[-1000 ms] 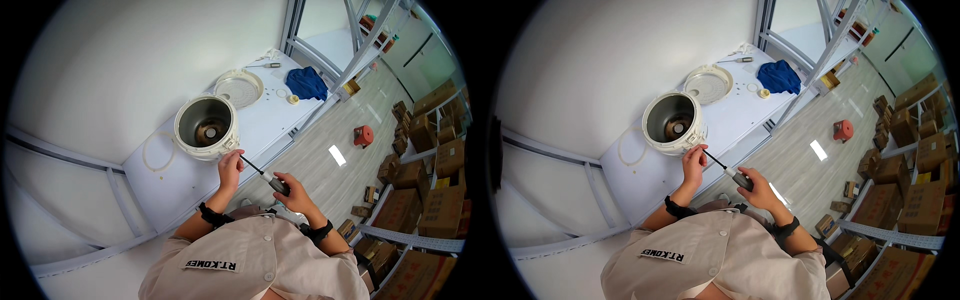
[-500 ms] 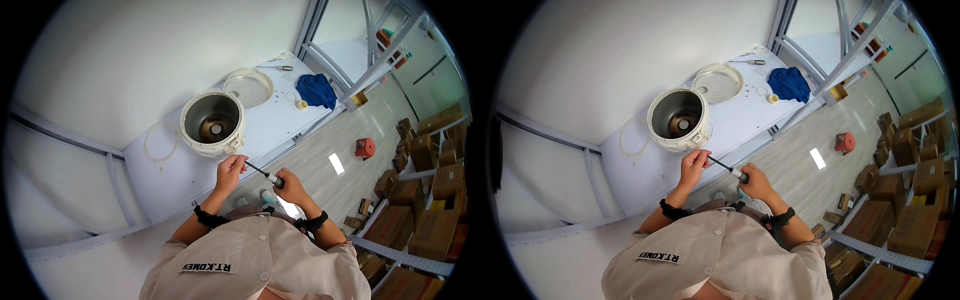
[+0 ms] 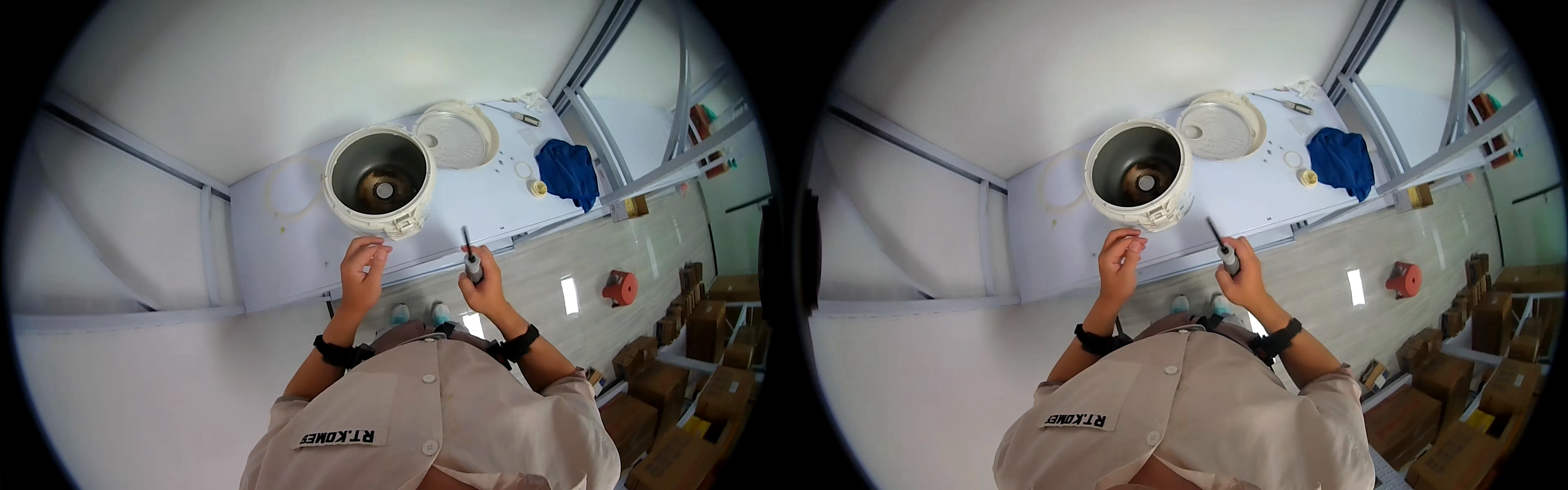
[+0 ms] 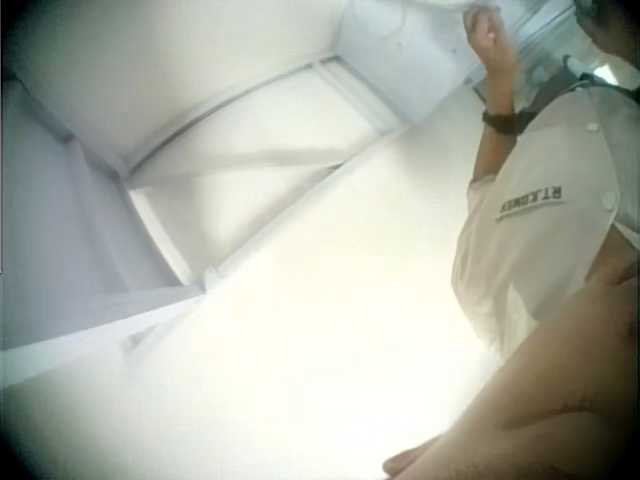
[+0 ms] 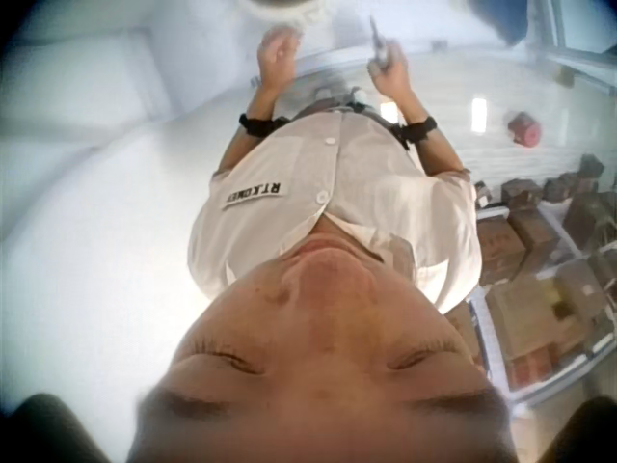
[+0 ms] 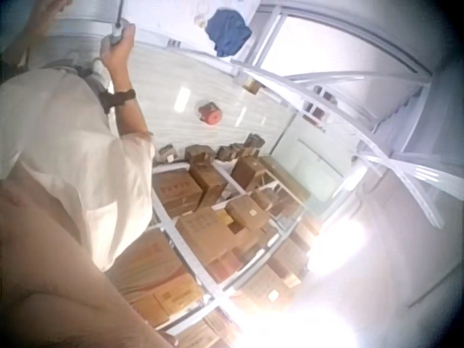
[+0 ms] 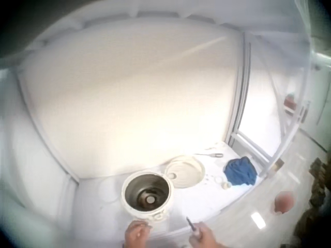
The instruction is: The person assembles a white plastic appliance component on a workbench. They use a screwdriver to tighten screws into a circular lid, securing it to the main body of the device. The person handles the lid and the screwdriver throughout the process.
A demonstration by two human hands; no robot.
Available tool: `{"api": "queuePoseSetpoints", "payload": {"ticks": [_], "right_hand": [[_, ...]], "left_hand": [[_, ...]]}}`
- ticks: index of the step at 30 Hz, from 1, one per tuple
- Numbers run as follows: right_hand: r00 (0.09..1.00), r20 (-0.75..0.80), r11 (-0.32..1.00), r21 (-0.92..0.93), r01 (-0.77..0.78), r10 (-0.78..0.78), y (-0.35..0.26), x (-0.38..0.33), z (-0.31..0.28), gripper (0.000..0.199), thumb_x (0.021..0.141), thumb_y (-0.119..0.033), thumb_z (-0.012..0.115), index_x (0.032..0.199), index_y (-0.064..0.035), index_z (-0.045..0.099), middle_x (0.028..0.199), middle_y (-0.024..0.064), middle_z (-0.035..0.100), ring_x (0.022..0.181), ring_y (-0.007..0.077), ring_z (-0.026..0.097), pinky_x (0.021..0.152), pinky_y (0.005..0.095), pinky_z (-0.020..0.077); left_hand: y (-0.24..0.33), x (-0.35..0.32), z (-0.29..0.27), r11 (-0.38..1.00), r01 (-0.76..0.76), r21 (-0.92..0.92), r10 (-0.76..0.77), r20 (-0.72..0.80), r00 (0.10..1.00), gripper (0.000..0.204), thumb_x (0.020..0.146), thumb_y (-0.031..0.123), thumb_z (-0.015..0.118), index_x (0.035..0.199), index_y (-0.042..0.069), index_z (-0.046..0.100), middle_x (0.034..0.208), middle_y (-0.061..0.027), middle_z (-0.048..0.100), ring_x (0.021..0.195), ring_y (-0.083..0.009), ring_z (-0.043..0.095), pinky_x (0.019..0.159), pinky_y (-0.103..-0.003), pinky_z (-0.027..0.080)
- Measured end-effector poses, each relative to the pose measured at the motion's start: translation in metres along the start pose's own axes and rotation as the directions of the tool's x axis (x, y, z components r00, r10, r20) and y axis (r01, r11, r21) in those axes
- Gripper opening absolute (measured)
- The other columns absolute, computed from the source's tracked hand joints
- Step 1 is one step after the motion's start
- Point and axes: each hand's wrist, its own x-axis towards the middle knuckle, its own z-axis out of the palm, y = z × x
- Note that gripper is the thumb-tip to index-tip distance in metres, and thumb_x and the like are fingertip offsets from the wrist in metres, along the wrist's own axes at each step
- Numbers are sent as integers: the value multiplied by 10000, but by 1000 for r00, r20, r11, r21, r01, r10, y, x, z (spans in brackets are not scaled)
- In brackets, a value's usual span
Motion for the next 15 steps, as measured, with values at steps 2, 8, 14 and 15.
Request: {"api": "queuePoseSetpoints", "payload": {"ticks": [2, 8, 14, 15], "right_hand": [[998, 53, 988, 152, -25, 17, 0, 16, 5, 558, 782, 68, 627, 1335, -9, 628, 1103, 134, 564, 967, 252, 627, 850, 359, 541], [981, 195, 939, 332, -85, 19, 1, 51, 28, 639, 798, 69, 608, 1432, -9, 588, 1379, 173, 510, 1226, 306, 579, 1043, 382, 492], [968, 252, 940, 334, -65, -23, 9, 64, 37, 629, 794, 46, 633, 1420, -6, 586, 1425, 195, 515, 1307, 360, 541, 1134, 411, 415], [966, 255, 940, 336, -57, -33, 10, 66, 38, 627, 795, 49, 633, 1417, -6, 585, 1420, 192, 518, 1296, 353, 551, 1121, 407, 430]], "left_hand": [[1, -5, 2, 995, -18, 100, 17, 12, 1000, 197, 1051, 118, 658, 1068, -56, 748, 1248, -125, 650, 983, -198, 710, 827, -293, 564], [-4, -12, 23, 992, -50, 118, 60, -90, 994, 181, 1043, 75, 657, 1082, -77, 747, 1325, -121, 602, 1075, -227, 717, 883, -322, 577], [3, -8, 34, 990, -44, 134, 60, -116, 991, 209, 1054, 82, 645, 1144, -65, 763, 1303, -109, 594, 1052, -201, 698, 870, -306, 579], [5, -8, 35, 990, -37, 138, 54, -116, 992, 215, 1055, 86, 645, 1157, -59, 767, 1297, -106, 595, 1042, -195, 693, 862, -300, 579]]}}
